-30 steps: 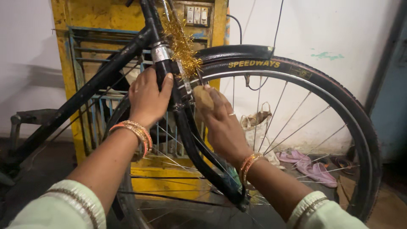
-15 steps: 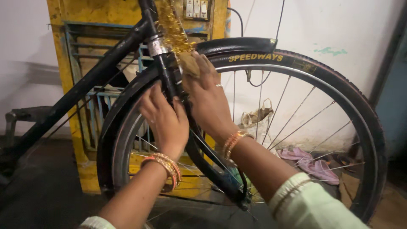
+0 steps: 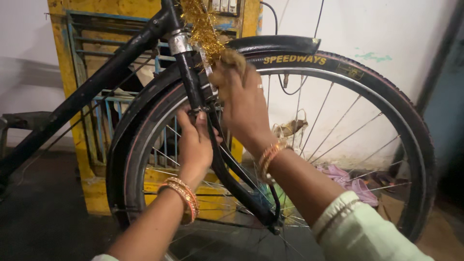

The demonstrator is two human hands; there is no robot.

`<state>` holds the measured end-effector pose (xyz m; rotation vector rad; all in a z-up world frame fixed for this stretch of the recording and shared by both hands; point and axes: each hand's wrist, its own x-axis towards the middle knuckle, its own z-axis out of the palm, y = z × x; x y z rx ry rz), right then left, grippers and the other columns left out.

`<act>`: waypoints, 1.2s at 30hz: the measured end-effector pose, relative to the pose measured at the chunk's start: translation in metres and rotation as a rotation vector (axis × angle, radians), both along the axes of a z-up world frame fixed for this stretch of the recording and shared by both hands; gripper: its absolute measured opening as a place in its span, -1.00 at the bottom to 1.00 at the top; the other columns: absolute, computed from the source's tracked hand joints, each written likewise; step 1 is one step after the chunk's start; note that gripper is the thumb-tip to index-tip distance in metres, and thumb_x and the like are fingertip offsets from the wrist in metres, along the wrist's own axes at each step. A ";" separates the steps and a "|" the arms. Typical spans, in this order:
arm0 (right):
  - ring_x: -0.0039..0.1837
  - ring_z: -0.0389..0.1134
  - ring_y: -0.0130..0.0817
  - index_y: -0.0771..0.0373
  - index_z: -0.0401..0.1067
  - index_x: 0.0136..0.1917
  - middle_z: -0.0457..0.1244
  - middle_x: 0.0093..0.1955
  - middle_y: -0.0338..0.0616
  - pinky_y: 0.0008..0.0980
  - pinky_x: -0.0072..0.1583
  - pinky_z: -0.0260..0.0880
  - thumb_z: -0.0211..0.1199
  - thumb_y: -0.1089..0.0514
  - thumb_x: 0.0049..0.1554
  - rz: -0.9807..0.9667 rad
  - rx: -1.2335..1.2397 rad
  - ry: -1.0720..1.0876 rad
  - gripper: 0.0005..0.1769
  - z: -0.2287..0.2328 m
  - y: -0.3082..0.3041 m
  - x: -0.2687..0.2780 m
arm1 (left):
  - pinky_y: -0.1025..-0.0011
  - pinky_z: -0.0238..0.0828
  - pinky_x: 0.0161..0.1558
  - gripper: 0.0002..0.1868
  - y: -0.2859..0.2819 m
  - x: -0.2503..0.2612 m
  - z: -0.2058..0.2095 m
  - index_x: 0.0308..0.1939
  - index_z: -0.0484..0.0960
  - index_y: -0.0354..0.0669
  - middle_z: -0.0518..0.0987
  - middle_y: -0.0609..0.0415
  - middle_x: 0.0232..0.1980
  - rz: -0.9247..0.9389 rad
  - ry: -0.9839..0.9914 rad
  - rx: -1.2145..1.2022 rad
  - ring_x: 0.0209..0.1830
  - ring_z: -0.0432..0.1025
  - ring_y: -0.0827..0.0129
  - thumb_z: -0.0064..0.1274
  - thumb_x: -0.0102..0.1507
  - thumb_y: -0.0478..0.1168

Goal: The person wipes the front wheel spokes, rim, and fork of a bicycle using a cloth. The person rotates the wheel by hand to reach different sections and continues wiping the tire and frame.

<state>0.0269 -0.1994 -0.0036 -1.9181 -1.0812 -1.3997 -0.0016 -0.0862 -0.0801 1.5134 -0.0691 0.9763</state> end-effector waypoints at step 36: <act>0.62 -0.06 -0.11 0.31 0.40 0.35 0.07 0.54 0.03 0.01 0.58 -0.14 0.17 0.05 0.01 -0.083 -0.469 -0.384 -0.35 -0.075 0.012 -0.003 | 0.42 0.59 0.06 -0.68 0.039 0.030 -0.081 0.12 0.56 -0.22 0.65 0.03 0.08 -0.819 -0.083 -0.862 0.02 0.57 0.37 -0.06 0.36 -0.13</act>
